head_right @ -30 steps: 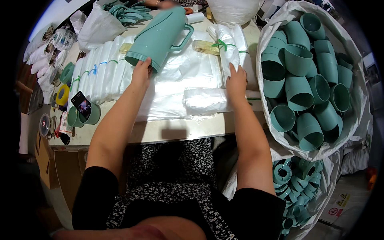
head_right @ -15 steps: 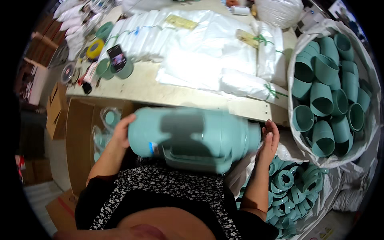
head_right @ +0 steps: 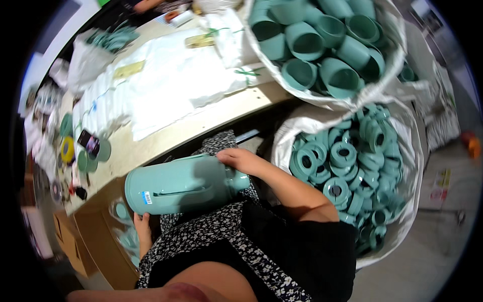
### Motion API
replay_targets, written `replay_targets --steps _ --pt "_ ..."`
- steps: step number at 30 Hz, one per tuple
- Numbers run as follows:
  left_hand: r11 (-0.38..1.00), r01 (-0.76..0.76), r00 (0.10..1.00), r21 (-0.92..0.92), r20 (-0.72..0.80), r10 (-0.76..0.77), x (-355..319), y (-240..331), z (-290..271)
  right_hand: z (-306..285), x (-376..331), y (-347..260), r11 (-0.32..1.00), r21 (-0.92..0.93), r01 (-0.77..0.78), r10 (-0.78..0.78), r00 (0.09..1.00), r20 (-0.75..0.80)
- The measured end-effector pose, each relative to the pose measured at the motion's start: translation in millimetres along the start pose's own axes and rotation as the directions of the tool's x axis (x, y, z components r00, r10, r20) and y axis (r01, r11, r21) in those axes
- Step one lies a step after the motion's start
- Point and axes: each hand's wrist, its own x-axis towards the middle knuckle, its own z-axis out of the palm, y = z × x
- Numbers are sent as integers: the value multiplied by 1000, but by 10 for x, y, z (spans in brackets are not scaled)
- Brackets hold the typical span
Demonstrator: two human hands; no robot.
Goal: The person assembles light green plastic pitchers by hand. They pick up a pitcher body, insert a circular lid component, and place the assembled unit into a cardboard box. The process is repeated for multiple units.
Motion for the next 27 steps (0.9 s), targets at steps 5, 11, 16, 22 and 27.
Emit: replay_targets --steps 5,11,16,22,27 --pt "960 -60 998 -274 6 64 275 283 347 -676 -312 -318 805 -560 196 -466 793 -393" --pt "964 42 999 -264 40 -33 410 355 522 -1393 -1128 -28 820 -555 -139 -386 582 -716" --pt "909 216 976 -357 111 -188 605 209 564 -1658 -1655 315 963 -204 -178 -106 443 -890" --pt "936 217 972 -278 153 -180 761 120 455 -1704 -2252 1123 813 -261 -520 -84 340 -937" --pt "939 246 967 -241 121 -222 695 266 734 -376 -2688 2670 703 65 -708 342 256 -904"
